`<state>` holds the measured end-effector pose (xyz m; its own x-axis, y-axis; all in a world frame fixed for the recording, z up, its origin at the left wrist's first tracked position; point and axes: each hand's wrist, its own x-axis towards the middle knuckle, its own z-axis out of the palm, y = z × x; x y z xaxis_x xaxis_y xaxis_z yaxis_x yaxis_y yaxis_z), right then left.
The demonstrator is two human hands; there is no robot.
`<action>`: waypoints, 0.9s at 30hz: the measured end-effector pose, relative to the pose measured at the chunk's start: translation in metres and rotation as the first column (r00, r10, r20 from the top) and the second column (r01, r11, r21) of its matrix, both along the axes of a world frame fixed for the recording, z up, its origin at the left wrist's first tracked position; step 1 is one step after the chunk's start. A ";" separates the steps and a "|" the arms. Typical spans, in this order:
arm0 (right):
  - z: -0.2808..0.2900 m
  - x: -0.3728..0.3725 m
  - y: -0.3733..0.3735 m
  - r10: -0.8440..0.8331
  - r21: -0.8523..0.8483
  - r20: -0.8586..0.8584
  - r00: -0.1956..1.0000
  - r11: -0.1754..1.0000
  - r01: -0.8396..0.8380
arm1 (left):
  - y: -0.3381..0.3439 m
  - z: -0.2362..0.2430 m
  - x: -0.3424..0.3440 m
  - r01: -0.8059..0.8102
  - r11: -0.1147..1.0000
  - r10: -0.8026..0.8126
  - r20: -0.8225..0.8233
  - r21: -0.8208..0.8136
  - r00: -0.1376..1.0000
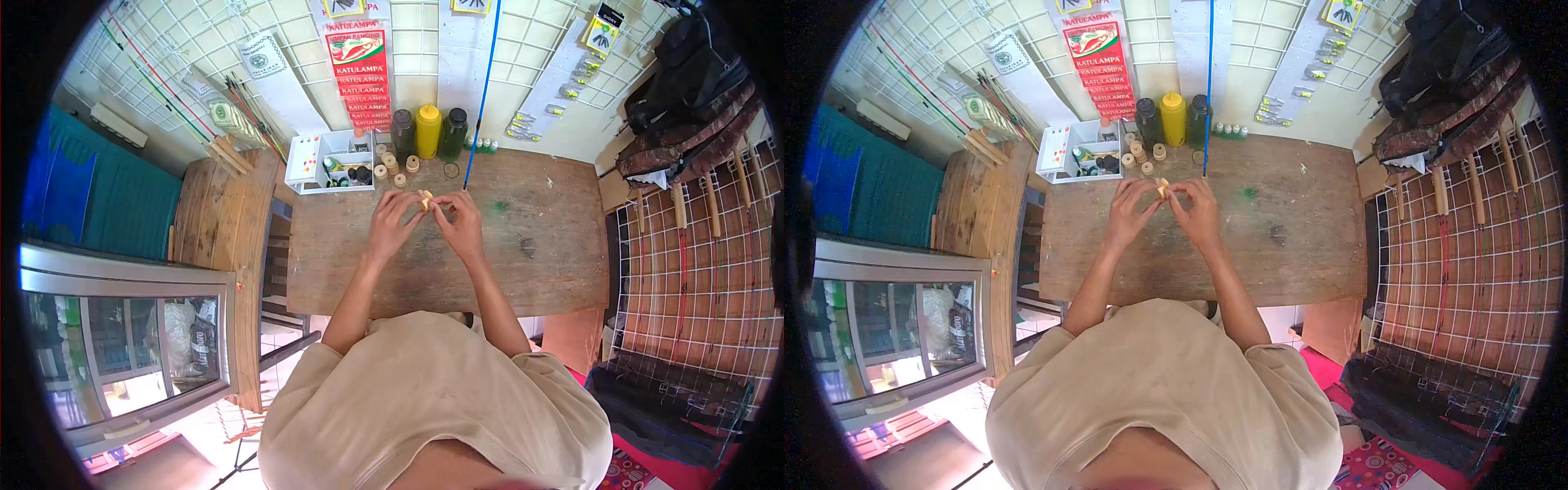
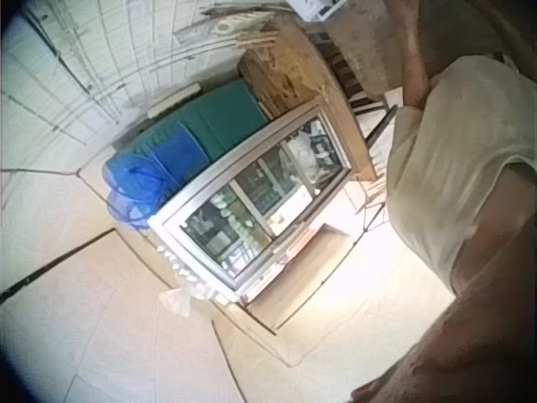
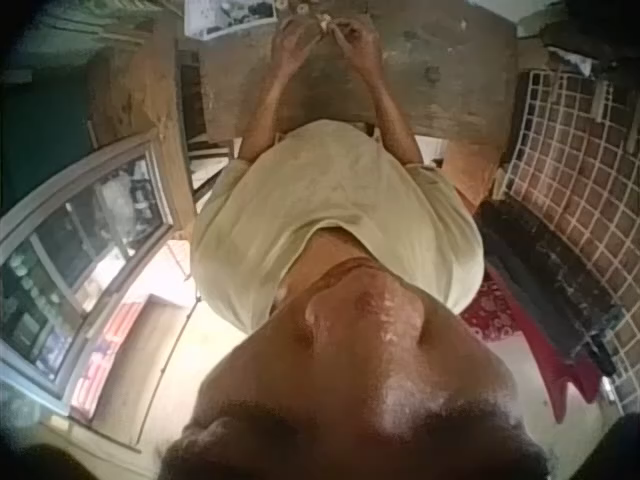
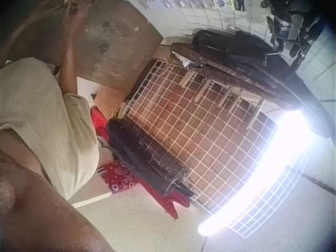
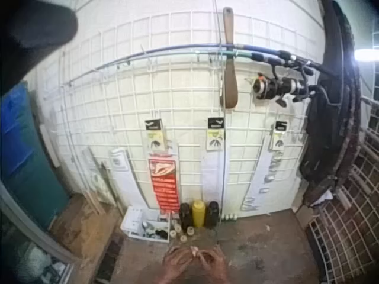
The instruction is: The recorder is repairing a fishing rod by wrapping thread around the guide onto the rod blank.
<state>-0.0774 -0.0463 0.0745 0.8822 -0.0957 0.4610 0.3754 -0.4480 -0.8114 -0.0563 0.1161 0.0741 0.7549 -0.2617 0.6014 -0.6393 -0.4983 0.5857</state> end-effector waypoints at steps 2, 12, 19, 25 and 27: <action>0.000 0.001 0.002 -0.005 0.034 -0.007 1.000 0.999 0.005 | 0.000 0.000 0.004 0.042 0.999 -0.042 0.075 -0.001 0.996; -0.007 0.008 0.000 -0.027 -0.153 -0.018 0.999 0.988 0.024 | -0.001 -0.004 0.012 0.090 0.989 -0.110 0.172 0.121 0.979; -0.017 0.007 -0.003 -0.027 -0.050 -0.097 0.995 0.999 0.022 | 0.000 -0.007 0.011 0.102 0.995 -0.102 0.064 0.008 0.993; -0.019 0.009 -0.015 -0.094 0.094 -0.191 0.977 0.989 0.113 | 0.009 -0.008 0.008 0.039 0.971 -0.088 -0.201 -0.235 0.976; -0.012 0.010 -0.020 -0.091 -0.045 -0.097 0.991 0.995 0.087 | 0.015 -0.010 0.012 0.008 0.969 -0.072 -0.253 -0.248 0.965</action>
<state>-0.0679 -0.0665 0.0621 0.9125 -0.1583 0.3771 0.2516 -0.5095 -0.8228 -0.0446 0.1309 0.0645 0.8846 -0.1655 0.4359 -0.4662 -0.2976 0.8331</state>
